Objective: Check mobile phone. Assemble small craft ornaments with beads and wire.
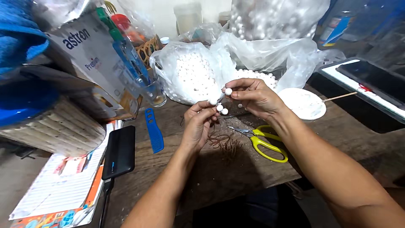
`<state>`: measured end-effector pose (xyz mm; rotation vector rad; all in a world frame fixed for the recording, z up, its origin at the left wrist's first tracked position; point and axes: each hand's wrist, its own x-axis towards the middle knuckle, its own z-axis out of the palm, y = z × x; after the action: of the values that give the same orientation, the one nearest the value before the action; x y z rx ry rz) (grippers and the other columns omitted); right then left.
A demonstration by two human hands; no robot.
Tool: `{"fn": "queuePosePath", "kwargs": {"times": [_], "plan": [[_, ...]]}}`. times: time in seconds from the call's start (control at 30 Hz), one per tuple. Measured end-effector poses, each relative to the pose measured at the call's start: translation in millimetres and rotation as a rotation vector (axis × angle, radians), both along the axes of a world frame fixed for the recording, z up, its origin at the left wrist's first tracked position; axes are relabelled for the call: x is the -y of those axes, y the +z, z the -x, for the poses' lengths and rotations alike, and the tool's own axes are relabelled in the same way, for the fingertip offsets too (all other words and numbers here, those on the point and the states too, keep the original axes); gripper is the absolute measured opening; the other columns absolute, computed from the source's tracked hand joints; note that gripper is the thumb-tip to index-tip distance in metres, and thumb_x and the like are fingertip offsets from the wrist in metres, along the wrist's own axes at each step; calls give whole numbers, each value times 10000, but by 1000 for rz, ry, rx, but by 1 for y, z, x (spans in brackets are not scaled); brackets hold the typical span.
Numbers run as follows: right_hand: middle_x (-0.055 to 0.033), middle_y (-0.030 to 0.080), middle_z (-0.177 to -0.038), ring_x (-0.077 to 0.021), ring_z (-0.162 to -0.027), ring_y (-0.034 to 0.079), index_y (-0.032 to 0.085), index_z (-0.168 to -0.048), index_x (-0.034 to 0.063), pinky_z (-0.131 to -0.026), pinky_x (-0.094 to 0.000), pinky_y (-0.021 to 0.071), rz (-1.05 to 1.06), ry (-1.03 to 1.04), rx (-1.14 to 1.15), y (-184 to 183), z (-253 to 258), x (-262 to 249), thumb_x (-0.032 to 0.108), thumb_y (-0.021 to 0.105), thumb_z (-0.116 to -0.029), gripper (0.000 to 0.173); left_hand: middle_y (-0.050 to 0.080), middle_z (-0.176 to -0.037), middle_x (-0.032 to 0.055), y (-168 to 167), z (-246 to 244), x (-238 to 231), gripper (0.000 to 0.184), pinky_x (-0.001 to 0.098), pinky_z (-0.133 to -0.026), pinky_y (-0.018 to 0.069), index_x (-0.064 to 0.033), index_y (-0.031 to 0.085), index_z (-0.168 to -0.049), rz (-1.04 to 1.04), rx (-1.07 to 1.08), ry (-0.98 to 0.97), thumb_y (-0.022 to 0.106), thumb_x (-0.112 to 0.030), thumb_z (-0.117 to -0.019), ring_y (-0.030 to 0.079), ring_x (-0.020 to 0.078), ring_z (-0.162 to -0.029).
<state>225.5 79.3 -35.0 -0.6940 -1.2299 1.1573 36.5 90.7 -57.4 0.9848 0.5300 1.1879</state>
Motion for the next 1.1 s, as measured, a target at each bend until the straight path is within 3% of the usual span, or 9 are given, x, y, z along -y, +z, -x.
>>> {"fn": "queuePosePath", "kwargs": {"times": [0.17,0.37,0.57,0.67,0.77,0.87,1.1], "plan": [[15,742,-872,-32,-718,679,734,-968,78,-664,-191,584,12,-15,26,1,2,3,-121,605,-832,274,706,-795,23,-1,0,0,304,187,-652,559,-79,707,-873,-5,24,16,504,143,-914,641,53,-657],[5,754,-918,-43,-780,691,757,-946,79,-713,-207,586,-24,-14,50,0,2,2,-89,592,-849,254,688,-784,18,-2,0,-1,282,187,-645,554,-81,696,-892,-9,35,13,515,134,-921,630,55,-649],[22,743,-890,-35,-707,680,724,-1000,81,-644,-197,585,-20,-48,94,1,3,4,-92,626,-817,270,697,-799,26,-1,1,-1,296,189,-660,565,-75,699,-879,7,58,4,506,146,-920,641,54,-661],[11,758,-841,-54,-677,699,733,-996,58,-662,-220,606,-3,-41,95,3,5,5,-115,631,-819,267,689,-788,24,0,0,-1,300,185,-650,558,-75,699,-862,10,61,16,508,151,-913,631,55,-650],[-12,763,-928,-78,-768,724,745,-1057,13,-732,-245,625,-35,0,103,1,3,4,-133,578,-869,291,690,-786,21,0,0,-2,303,182,-647,555,-79,702,-857,3,62,22,508,148,-909,630,52,-648],[-20,766,-948,-82,-789,727,749,-1055,6,-737,-240,622,-48,-18,100,1,3,4,-145,536,-884,312,691,-788,27,-1,0,-2,298,188,-658,560,-71,702,-858,8,66,23,505,147,-909,636,59,-656],[16,751,-857,-50,-717,702,742,-1002,52,-685,-218,609,-33,-75,108,2,3,4,-128,632,-826,275,692,-776,31,-1,0,-1,296,182,-643,555,-69,705,-860,12,63,27,509,147,-905,633,56,-642]]}}
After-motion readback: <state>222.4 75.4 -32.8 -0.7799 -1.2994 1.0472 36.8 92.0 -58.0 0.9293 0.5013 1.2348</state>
